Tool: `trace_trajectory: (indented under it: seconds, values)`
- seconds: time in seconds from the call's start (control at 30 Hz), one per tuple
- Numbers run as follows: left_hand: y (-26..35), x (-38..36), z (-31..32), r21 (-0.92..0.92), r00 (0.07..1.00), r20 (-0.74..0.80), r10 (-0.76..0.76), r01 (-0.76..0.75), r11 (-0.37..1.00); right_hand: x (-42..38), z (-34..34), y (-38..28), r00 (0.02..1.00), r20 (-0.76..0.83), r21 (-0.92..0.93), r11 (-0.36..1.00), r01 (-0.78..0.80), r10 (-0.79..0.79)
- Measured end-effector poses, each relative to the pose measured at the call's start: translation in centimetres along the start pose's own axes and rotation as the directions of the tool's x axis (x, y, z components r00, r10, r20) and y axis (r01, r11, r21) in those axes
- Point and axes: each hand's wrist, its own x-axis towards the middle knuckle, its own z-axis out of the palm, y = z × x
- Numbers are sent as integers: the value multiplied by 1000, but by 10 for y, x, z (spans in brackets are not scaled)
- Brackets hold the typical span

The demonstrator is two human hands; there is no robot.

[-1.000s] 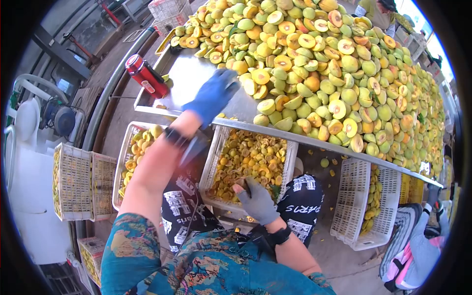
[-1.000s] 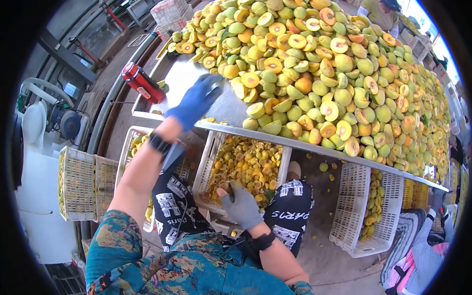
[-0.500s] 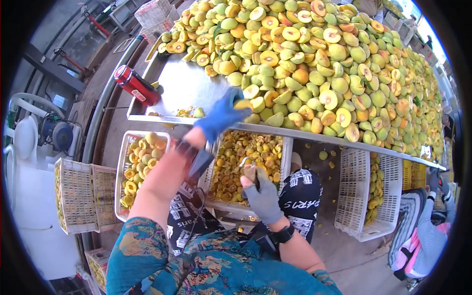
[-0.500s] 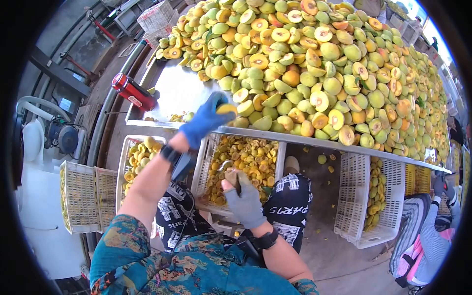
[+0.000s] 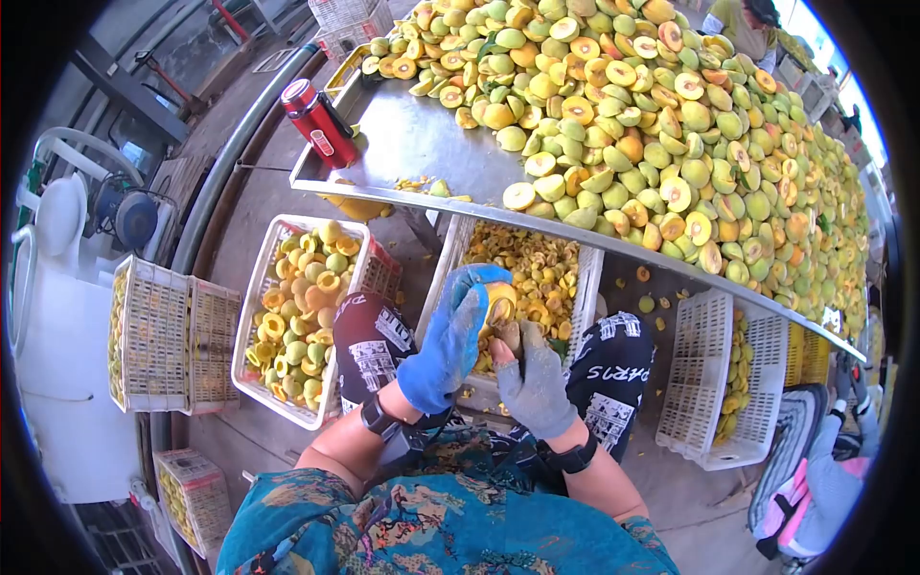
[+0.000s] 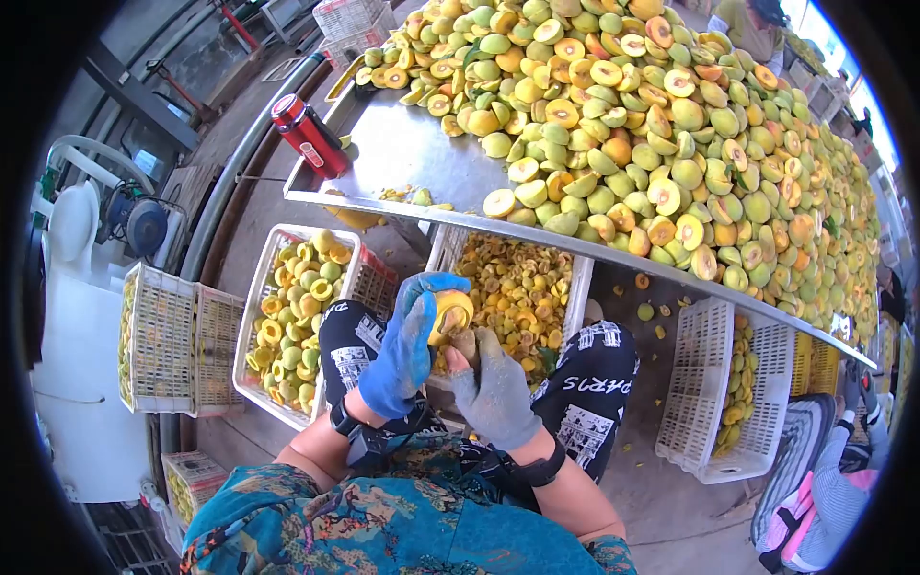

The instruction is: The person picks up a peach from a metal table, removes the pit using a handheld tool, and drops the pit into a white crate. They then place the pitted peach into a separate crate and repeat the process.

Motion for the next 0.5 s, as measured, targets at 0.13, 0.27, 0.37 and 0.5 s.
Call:
trace_trajectory:
  seconds: [0.13, 0.27, 0.37, 0.5]
  values:
    - [0, -9, 7, -159, 995, -94, -43, 27, 987, -6, 6, 2, 997, 66, -107, 994, -37, 44]
    - [6, -9, 6, -159, 989, -109, -99, 81, 984, -10, 11, -5, 998, 54, -90, 995, -36, 41]
    - [27, -8, 2, -156, 975, -56, -215, 204, 967, -11, 6, -11, 997, 78, -54, 999, -7, 11]
    - [6, 1, -1, 154, 920, 72, 385, -392, 907, -13, -3, -13, 973, 229, 117, 991, -69, 40]
